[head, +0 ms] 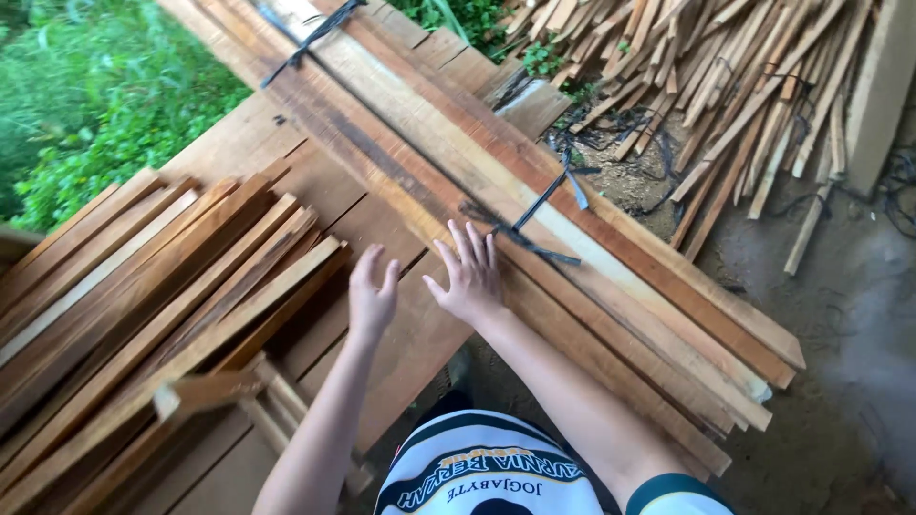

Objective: The person stacks long, thin wooden planks onto a wooden rack. They pick up planks from a pile and place them horizontally across the rack supports, arranging them one by one.

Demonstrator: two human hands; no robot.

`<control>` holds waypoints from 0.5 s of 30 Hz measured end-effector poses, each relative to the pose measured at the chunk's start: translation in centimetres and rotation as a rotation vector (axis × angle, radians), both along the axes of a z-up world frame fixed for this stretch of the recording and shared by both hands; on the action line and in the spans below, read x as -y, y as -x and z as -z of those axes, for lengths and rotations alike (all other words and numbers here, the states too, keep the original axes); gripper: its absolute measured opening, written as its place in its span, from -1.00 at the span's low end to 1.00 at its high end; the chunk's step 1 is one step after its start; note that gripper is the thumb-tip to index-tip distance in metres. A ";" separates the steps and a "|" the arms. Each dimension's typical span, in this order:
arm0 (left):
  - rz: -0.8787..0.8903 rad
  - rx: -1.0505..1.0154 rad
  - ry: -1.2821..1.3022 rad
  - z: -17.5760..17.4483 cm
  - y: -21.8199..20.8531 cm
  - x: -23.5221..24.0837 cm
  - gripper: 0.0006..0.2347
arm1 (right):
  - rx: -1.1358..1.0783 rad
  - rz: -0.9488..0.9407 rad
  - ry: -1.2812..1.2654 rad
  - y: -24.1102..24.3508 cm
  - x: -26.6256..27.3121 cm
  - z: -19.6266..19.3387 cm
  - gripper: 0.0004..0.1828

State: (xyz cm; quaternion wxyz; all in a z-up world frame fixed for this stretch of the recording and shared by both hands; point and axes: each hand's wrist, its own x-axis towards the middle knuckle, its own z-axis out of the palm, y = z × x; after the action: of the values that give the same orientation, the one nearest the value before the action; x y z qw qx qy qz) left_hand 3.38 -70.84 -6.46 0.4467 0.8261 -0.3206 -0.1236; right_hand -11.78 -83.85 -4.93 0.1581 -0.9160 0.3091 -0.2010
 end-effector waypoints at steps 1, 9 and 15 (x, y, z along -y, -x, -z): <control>-0.005 0.078 -0.001 -1.7 0.2 -1.3 -0.66 | 0.023 -0.010 -0.022 0.3 -1.3 -0.8 -0.26; -0.098 0.278 -0.011 -6.0 4.1 -11.8 -0.63 | 0.122 -0.083 -0.256 4.8 -11.8 -4.5 -0.35; -0.191 0.369 -0.065 -10.3 5.9 -20.9 -0.60 | 0.157 -0.179 -0.323 3.8 -18.8 -8.6 -0.39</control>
State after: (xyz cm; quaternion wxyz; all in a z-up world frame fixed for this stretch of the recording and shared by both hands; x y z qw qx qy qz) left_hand -2.51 -49.93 3.84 0.3634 0.8752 -0.3130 0.0626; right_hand -15.55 -65.06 3.65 0.3440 -0.8839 0.2416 -0.2049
